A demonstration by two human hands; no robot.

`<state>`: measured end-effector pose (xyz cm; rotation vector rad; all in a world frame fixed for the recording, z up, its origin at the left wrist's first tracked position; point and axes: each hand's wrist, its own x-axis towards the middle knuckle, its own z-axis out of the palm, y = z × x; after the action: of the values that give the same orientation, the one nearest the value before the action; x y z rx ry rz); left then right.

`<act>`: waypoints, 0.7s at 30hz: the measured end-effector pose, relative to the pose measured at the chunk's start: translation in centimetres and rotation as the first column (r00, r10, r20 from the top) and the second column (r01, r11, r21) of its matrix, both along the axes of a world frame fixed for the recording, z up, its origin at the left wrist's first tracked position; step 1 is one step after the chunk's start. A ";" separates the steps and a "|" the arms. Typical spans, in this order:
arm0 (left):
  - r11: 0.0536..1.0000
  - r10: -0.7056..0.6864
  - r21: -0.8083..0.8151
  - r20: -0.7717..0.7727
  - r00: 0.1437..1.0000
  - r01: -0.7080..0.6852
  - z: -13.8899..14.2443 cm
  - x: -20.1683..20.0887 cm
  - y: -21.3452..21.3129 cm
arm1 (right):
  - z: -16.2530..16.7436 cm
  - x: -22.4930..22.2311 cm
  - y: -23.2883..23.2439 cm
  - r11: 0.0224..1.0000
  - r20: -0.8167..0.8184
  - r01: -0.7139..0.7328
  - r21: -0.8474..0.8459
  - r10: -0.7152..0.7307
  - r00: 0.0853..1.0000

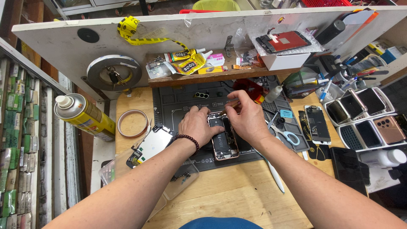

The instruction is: The person works on a disassembled smartphone at a repair bench, prying and lifting internal components from the phone frame by hand, repositioning the phone, and using a screwdriver and tweezers on small internal parts. The phone is held and turned over on a work mat while other phone parts and tools sit around the bench.

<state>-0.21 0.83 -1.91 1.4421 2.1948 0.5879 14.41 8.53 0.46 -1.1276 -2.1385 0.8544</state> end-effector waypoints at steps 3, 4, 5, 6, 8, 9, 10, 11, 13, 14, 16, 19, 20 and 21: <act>1.000 -0.002 -0.012 0.000 1.000 0.002 0.0 0.0 0.0 | 0.0 0.0 -0.1 1.000 -0.019 -0.003 0.011 0.003 1.000; 1.000 -0.003 -0.013 -0.002 1.000 0.003 0.0 0.0 0.0 | 0.0 0.0 -0.1 1.000 -0.030 -0.006 0.019 0.006 1.000; 1.000 -0.002 -0.012 -0.003 1.000 0.002 0.0 0.0 0.0 | 0.0 0.1 -0.1 1.000 -0.017 -0.012 0.020 0.012 1.000; 1.000 -0.003 -0.012 -0.004 1.000 0.003 0.0 0.0 0.0 | 0.0 0.1 -0.2 1.000 -0.003 -0.017 0.021 0.017 1.000; 1.000 0.003 -0.009 -0.007 1.000 -0.003 0.0 0.0 0.0 | -0.1 0.1 -0.2 1.000 0.004 -0.018 0.018 0.018 1.000; 1.000 0.006 -0.006 -0.011 1.000 -0.006 0.0 0.0 0.0 | -0.1 -0.1 -0.3 1.000 -0.005 -0.011 0.016 0.012 1.000; 1.000 0.006 -0.002 -0.014 1.000 -0.006 0.1 0.0 0.0 | -0.1 -0.1 -0.3 1.000 -0.012 -0.002 0.013 0.002 1.000; 1.000 0.005 -0.008 -0.010 1.000 -0.005 0.1 0.1 0.0 | -0.2 0.0 -0.3 1.000 -0.012 0.001 0.010 -0.001 1.000; 1.000 0.004 -0.020 -0.005 1.000 -0.004 0.1 0.0 0.0 | -0.2 -0.1 -0.3 1.000 -0.015 0.004 0.004 -0.004 1.000; 1.000 0.002 -0.021 -0.006 1.000 -0.002 0.1 0.0 0.0 | -0.2 -0.1 -0.3 1.000 -0.011 0.003 0.008 -0.002 1.000; 1.000 -0.003 -0.023 -0.005 1.000 0.003 0.2 0.0 0.0 | -0.2 0.0 -0.2 1.000 -0.001 0.001 0.017 -0.001 1.000; 1.000 0.004 -0.020 -0.006 1.000 -0.004 0.2 0.0 -0.1 | 0.0 0.0 -0.3 1.000 0.014 0.007 0.005 -0.007 1.000; 1.000 0.002 -0.023 -0.004 1.000 -0.002 0.2 -0.1 -0.1 | 0.1 -0.1 -0.4 0.999 0.012 -0.016 0.038 0.016 1.000; 1.000 0.000 -0.025 -0.001 1.000 0.000 0.2 0.0 -0.1 | 0.3 -0.1 -0.5 0.997 0.013 -0.038 0.072 0.038 0.999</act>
<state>-0.24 0.76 -1.69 1.4302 2.1947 0.5576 14.33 8.06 0.76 -1.0608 -2.1885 0.7823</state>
